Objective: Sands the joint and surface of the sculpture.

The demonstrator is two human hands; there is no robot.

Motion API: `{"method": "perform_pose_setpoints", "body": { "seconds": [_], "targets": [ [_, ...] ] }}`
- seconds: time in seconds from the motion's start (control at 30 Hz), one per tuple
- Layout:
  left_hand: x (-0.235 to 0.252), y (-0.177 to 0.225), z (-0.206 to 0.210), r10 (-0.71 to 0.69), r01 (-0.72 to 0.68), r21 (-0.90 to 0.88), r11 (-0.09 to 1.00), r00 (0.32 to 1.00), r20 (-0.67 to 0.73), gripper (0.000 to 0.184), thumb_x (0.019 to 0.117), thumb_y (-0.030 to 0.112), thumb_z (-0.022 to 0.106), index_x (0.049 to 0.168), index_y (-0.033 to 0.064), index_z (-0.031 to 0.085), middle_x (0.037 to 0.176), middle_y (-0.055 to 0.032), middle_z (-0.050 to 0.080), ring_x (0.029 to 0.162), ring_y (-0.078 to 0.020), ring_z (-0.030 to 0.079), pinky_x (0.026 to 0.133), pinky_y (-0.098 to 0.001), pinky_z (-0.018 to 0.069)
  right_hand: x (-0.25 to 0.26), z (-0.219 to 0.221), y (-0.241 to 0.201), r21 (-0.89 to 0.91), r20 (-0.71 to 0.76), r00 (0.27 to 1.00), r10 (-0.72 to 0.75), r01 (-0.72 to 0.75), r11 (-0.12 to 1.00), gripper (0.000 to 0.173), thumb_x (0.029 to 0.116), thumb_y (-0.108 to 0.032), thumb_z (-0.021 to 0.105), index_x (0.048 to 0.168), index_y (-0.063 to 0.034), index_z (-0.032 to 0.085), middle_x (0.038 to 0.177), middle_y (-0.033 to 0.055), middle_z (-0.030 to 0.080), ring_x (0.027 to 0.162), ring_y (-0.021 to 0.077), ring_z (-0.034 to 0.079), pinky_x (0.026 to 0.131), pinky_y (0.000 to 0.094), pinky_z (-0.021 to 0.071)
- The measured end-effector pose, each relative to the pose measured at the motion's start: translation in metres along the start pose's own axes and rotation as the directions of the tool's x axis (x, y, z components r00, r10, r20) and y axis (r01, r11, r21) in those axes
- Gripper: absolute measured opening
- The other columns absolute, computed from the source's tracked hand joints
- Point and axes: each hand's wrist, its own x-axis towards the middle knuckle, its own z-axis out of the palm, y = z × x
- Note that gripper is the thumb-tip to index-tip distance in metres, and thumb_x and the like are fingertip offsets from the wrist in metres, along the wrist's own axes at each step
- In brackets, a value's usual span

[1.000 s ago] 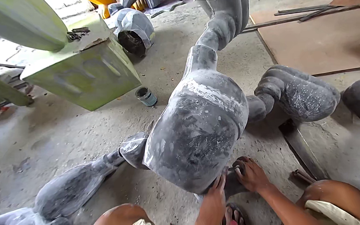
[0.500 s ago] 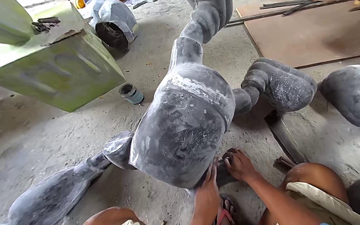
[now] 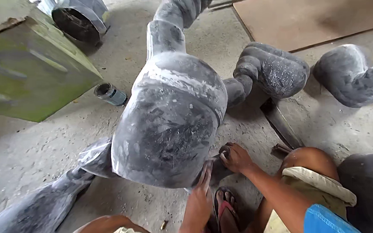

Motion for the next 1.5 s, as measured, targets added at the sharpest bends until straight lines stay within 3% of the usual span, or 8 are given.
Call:
{"method": "perform_pose_setpoints", "body": {
  "seconds": [0.13, 0.27, 0.67, 0.8, 0.9, 1.1, 1.27, 1.5],
  "targets": [
    [0.037, 0.019, -0.010, -0.115, 0.103, 0.084, 0.991, 0.982, 0.152, 0.055, 0.1075, 0.019, 0.035, 0.162, 0.0186, 0.033, 0.165, -0.0037, 0.037, 0.143, -0.0249, 0.049, 0.115, -0.0476, 0.0432, -0.002, 0.001, 0.000, -0.009, -0.012, 0.999, -0.038, 0.038, 0.999, 0.031, 0.0981, -0.045, 0.055, 0.114, -0.0255, 0.074, 0.119, 0.0042, 0.069, 0.113, 0.0262, 0.064, 0.091, 0.0522, 0.0549],
    [0.000, 0.010, -0.009, -0.049, 0.047, 0.026, 0.999, 0.997, 0.065, 0.060, 0.1027, 0.014, 0.044, 0.162, 0.0151, 0.035, 0.164, -0.0028, 0.039, 0.126, -0.0239, 0.064, 0.101, -0.0457, 0.0555, 0.003, 0.001, 0.002, -0.045, -0.041, 0.996, -0.074, 0.072, 0.996, 0.030, 0.0969, -0.045, 0.055, 0.110, -0.0252, 0.073, 0.112, 0.0027, 0.070, 0.109, 0.0245, 0.066, 0.088, 0.0503, 0.0560],
    [0.010, 0.006, -0.007, -0.034, 0.035, -0.023, 0.999, 0.999, 0.042, 0.052, 0.1067, 0.021, 0.043, 0.159, 0.0180, 0.041, 0.158, -0.0048, 0.049, 0.125, -0.0245, 0.064, 0.104, -0.0480, 0.0538, 0.007, 0.000, 0.005, -0.085, -0.040, 0.995, -0.092, 0.088, 0.992, 0.034, 0.0966, -0.047, 0.049, 0.108, -0.0255, 0.073, 0.107, -0.0004, 0.071, 0.105, 0.0209, 0.067, 0.086, 0.0467, 0.0560],
    [0.036, 0.018, -0.007, -0.121, 0.120, 0.016, 0.993, 0.985, 0.122, 0.054, 0.1097, 0.025, 0.039, 0.163, 0.0216, 0.032, 0.167, 0.0015, 0.034, 0.141, -0.0250, 0.050, 0.113, -0.0519, 0.0444, 0.005, 0.000, 0.006, -0.063, -0.022, 0.994, -0.105, 0.104, 0.993, 0.036, 0.0976, -0.048, 0.049, 0.111, -0.0251, 0.073, 0.111, 0.0014, 0.071, 0.108, 0.0219, 0.066, 0.090, 0.0482, 0.0549],
    [-0.005, 0.011, -0.005, -0.074, 0.075, -0.028, 0.997, 0.996, 0.044, 0.050, 0.1081, 0.023, 0.040, 0.158, 0.0185, 0.043, 0.160, -0.0016, 0.045, 0.123, -0.0226, 0.066, 0.102, -0.0466, 0.0549, 0.005, 0.000, 0.005, -0.041, -0.037, 0.992, -0.118, 0.116, 0.992, 0.034, 0.0968, -0.046, 0.051, 0.110, -0.0242, 0.074, 0.111, 0.0020, 0.071, 0.108, 0.0223, 0.067, 0.090, 0.0495, 0.0554],
    [0.037, 0.014, -0.001, -0.084, 0.086, -0.028, 0.996, 0.994, 0.068, 0.052, 0.1092, 0.023, 0.040, 0.161, 0.0193, 0.036, 0.166, 0.0006, 0.037, 0.139, -0.0258, 0.053, 0.111, -0.0528, 0.0456, 0.005, 0.004, 0.007, -0.045, -0.050, 0.992, -0.114, 0.112, 0.993, 0.035, 0.0964, -0.046, 0.050, 0.109, -0.0244, 0.074, 0.110, 0.0022, 0.071, 0.108, 0.0239, 0.067, 0.087, 0.0512, 0.0557],
    [-0.010, 0.019, -0.006, -0.128, 0.131, -0.043, 0.990, 0.989, 0.076, 0.052, 0.1064, 0.025, 0.041, 0.158, 0.0192, 0.043, 0.161, -0.0009, 0.044, 0.114, -0.0243, 0.070, 0.095, -0.0481, 0.0578, 0.005, 0.002, 0.006, -0.060, -0.045, 0.993, -0.110, 0.108, 0.992, 0.035, 0.0967, -0.047, 0.049, 0.110, -0.0256, 0.073, 0.111, 0.0012, 0.071, 0.107, 0.0227, 0.067, 0.088, 0.0503, 0.0558],
    [0.016, 0.023, -0.001, -0.126, 0.128, -0.022, 0.992, 0.990, 0.058, 0.053, 0.1088, 0.023, 0.039, 0.162, 0.0209, 0.035, 0.166, 0.0009, 0.037, 0.125, -0.0280, 0.063, 0.099, -0.0539, 0.0543, 0.003, 0.001, 0.008, -0.046, -0.037, 0.990, -0.133, 0.132, 0.990, 0.035, 0.0975, -0.045, 0.049, 0.110, -0.0239, 0.073, 0.109, 0.0026, 0.071, 0.106, 0.0235, 0.067, 0.087, 0.0509, 0.0557]
  ]
}}
